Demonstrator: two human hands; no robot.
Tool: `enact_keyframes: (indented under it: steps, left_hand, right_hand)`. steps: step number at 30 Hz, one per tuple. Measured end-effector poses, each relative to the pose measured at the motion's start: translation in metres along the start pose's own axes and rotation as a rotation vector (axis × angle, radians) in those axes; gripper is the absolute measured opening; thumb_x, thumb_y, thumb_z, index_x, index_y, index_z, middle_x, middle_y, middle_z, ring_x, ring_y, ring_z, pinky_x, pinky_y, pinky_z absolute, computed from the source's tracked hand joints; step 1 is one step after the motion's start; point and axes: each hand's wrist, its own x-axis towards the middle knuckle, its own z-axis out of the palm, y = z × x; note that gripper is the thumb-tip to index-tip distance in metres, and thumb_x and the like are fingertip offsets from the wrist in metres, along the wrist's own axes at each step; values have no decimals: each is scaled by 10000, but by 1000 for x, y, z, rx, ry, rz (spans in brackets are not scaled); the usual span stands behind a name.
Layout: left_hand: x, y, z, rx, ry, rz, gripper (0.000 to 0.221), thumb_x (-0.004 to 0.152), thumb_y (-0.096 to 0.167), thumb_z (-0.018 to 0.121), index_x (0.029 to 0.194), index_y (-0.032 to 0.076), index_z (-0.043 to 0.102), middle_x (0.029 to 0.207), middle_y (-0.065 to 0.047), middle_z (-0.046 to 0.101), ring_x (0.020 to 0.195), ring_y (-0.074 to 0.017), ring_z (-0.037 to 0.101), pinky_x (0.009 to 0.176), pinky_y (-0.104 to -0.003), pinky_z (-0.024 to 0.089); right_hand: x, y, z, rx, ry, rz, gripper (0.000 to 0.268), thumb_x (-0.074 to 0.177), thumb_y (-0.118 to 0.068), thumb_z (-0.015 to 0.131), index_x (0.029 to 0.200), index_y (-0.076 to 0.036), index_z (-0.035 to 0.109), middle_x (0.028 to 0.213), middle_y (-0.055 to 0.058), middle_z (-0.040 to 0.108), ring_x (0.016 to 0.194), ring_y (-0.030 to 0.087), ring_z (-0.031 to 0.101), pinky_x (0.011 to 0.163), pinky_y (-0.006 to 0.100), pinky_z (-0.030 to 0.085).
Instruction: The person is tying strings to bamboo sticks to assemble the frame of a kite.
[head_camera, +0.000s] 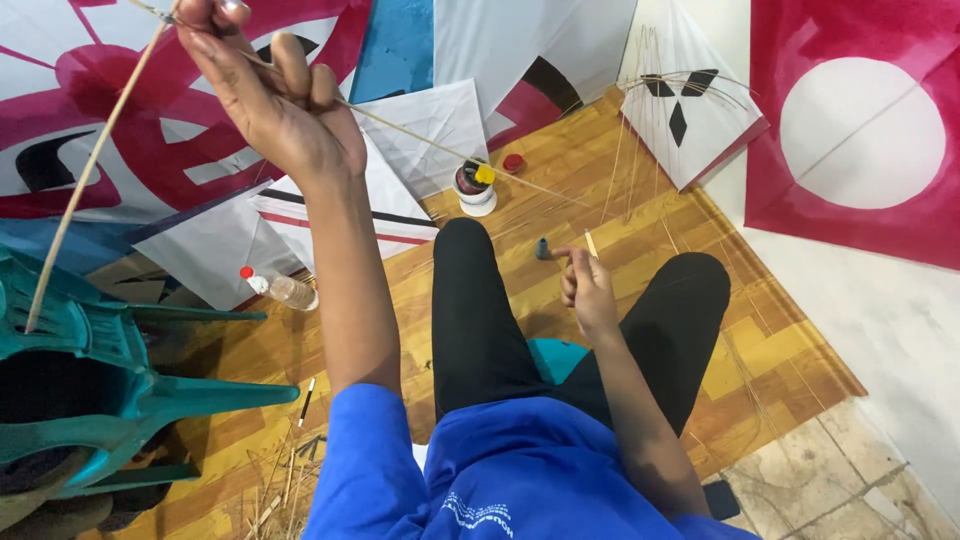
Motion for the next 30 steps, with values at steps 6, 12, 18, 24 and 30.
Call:
enact_keyframes:
  steps: [6, 12, 18, 24, 30]
  left_hand:
    - [10, -18, 5, 49, 52, 54, 360, 1183, 293, 542, 1518, 162, 541, 1012, -70, 543, 599, -110, 264, 454, -298, 198]
    - [3, -39, 43, 214, 11, -26, 360, 1137, 285, 546, 1463, 160, 456, 796, -31, 329, 557, -106, 269, 432, -260, 194]
    - [-10, -24, 101, 458, -313, 39, 230, 1144, 305, 403, 1101, 103, 504, 774, -42, 350, 472, -92, 255, 382, -233, 187]
    - [-22, -14, 102, 592, -357, -69, 314, 1151, 330, 426, 1190, 71, 599, 775, -31, 419, 533, -85, 294, 431, -223, 251]
    - [-25, -5, 97, 642, -450, -119, 320, 1163, 310, 429, 1231, 61, 618, 766, -37, 450, 539, -96, 361, 436, -229, 317]
  right_hand:
    - [-25, -34, 9, -760, -104, -132, 490, 1088, -409, 345, 1238, -102, 697, 887, 21, 518, 764, 176, 482, 664, 346, 387]
    - [-28, -48, -17, -1482, -200, -342, 358, 1078, -332, 378, 1206, -174, 672, 1137, 11, 708, 945, 329, 684, 708, 498, 547]
    - [-32, -130, -3, -1663, -500, -725, 113, 983, -159, 509, 1048, -97, 577, 879, 86, 620, 644, 322, 629, 489, 468, 501]
    - [-37, -190, 31, -1897, -798, -1072, 174, 902, -59, 657, 1052, -146, 636, 1190, 24, 655, 653, 209, 720, 387, 388, 538]
    - [-54, -267, 70, -1830, -610, -1286, 104, 1013, -63, 567, 981, -130, 641, 707, -24, 538, 437, 115, 566, 306, 286, 438]
